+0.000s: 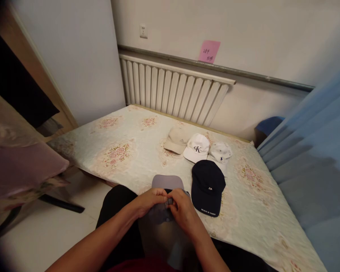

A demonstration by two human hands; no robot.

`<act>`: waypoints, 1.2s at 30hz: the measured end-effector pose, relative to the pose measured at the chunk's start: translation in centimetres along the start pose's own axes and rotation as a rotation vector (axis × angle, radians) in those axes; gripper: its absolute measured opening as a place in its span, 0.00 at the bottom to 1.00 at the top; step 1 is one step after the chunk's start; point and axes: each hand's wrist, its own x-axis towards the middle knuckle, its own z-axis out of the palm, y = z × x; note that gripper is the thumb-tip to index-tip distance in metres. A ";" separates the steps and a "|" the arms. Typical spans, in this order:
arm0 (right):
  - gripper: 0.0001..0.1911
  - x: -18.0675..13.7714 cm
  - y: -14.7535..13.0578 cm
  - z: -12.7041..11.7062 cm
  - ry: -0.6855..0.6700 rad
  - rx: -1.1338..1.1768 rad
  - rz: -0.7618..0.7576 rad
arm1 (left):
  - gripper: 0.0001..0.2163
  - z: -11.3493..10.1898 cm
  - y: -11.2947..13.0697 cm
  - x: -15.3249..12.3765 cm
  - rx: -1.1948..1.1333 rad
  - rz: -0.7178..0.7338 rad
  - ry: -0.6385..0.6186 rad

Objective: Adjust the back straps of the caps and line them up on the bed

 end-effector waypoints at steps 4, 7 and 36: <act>0.15 -0.1 0.0 0.0 0.001 0.030 -0.020 | 0.10 -0.2 0.1 0.0 0.003 0.000 -0.030; 0.15 -0.1 0.1 0.2 0.004 0.053 0.003 | 0.11 -0.2 0.2 -0.1 0.014 -0.010 -0.044; 0.10 0.6 0.3 0.7 0.063 0.126 0.085 | 0.05 1.4 0.0 -1.5 0.271 0.193 0.321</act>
